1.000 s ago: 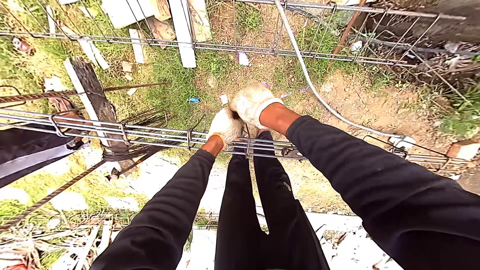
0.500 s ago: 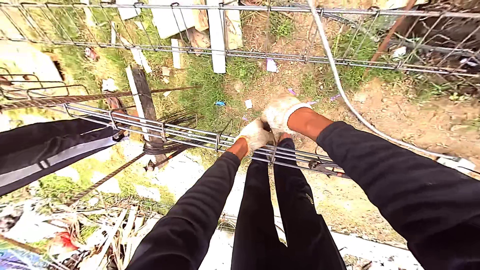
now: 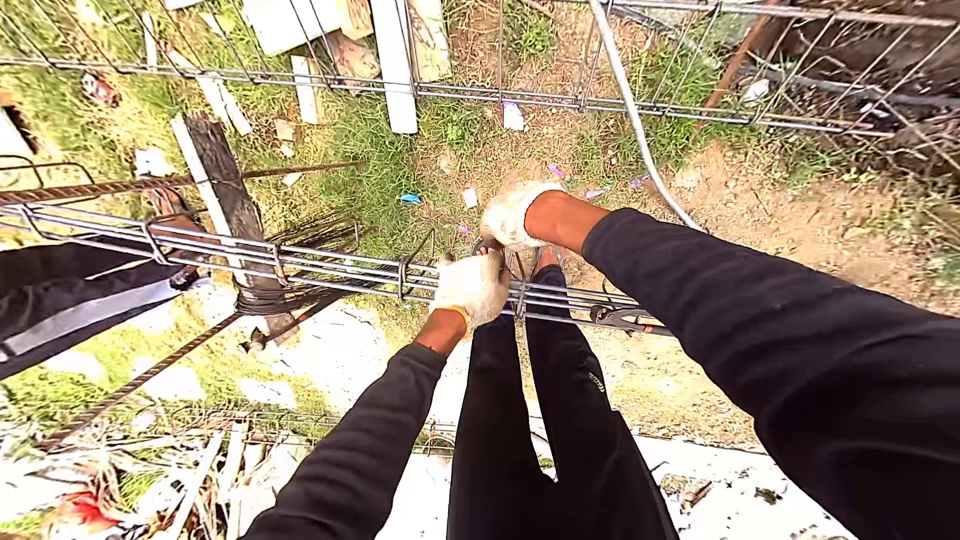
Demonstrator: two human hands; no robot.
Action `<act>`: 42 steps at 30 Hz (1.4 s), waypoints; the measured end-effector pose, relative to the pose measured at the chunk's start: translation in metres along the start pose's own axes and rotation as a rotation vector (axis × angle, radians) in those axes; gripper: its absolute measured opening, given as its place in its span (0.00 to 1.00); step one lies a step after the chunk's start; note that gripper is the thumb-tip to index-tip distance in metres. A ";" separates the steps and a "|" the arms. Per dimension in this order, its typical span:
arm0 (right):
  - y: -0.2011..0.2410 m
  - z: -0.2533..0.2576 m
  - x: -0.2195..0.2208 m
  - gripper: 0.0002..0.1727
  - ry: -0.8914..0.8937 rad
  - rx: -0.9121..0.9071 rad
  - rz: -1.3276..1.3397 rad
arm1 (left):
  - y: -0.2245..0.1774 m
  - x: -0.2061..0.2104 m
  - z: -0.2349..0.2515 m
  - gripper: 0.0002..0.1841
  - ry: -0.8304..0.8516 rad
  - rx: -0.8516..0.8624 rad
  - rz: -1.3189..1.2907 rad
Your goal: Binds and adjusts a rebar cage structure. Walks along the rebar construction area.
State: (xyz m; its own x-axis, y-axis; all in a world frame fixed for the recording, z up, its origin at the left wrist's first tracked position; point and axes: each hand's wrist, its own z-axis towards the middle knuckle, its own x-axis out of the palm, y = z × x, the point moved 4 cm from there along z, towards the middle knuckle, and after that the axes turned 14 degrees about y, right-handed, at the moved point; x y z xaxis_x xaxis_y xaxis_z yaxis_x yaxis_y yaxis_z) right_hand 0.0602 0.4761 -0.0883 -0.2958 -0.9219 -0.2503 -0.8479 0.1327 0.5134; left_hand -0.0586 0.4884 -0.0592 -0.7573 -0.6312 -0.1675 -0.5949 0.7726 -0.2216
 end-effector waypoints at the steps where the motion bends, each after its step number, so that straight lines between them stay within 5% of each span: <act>1: 0.001 0.007 0.001 0.06 -0.001 0.011 -0.006 | 0.000 0.002 -0.005 0.19 -0.035 0.000 0.002; 7: 0.007 0.050 0.019 0.16 0.051 0.092 -0.007 | 0.001 0.016 -0.017 0.17 -0.244 0.045 0.010; 16: -0.002 0.015 0.009 0.15 0.059 0.156 0.036 | -0.007 -0.003 0.007 0.19 0.027 -0.042 -0.190; 22: 0.001 -0.008 0.007 0.09 0.026 0.090 0.048 | -0.016 -0.004 0.022 0.18 0.033 -0.167 -0.268; 28: 0.014 -0.080 0.031 0.15 -0.812 0.031 0.192 | -0.016 0.001 0.031 0.24 0.045 -0.165 -0.178; 30: 0.025 -0.099 0.061 0.13 -0.928 0.151 0.344 | -0.015 0.000 0.037 0.21 0.085 -0.111 -0.225; 35: 0.051 -0.083 0.134 0.20 -0.541 0.331 0.548 | -0.011 -0.006 0.052 0.18 0.176 -0.104 -0.322; 38: 0.069 -0.066 0.148 0.27 -0.487 0.407 0.524 | -0.011 -0.005 0.050 0.18 0.186 -0.096 -0.349; 42: 0.075 -0.062 0.151 0.10 -0.589 0.428 0.528 | -0.007 -0.004 0.050 0.16 0.207 -0.003 -0.393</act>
State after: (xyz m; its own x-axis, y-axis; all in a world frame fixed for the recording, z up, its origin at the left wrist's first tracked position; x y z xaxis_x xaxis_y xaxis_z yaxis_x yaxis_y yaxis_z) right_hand -0.0209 0.3240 -0.0369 -0.7716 -0.3815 -0.5091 -0.5937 0.7193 0.3608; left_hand -0.0383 0.4823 -0.1053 -0.5109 -0.8506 0.1246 -0.8492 0.4768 -0.2271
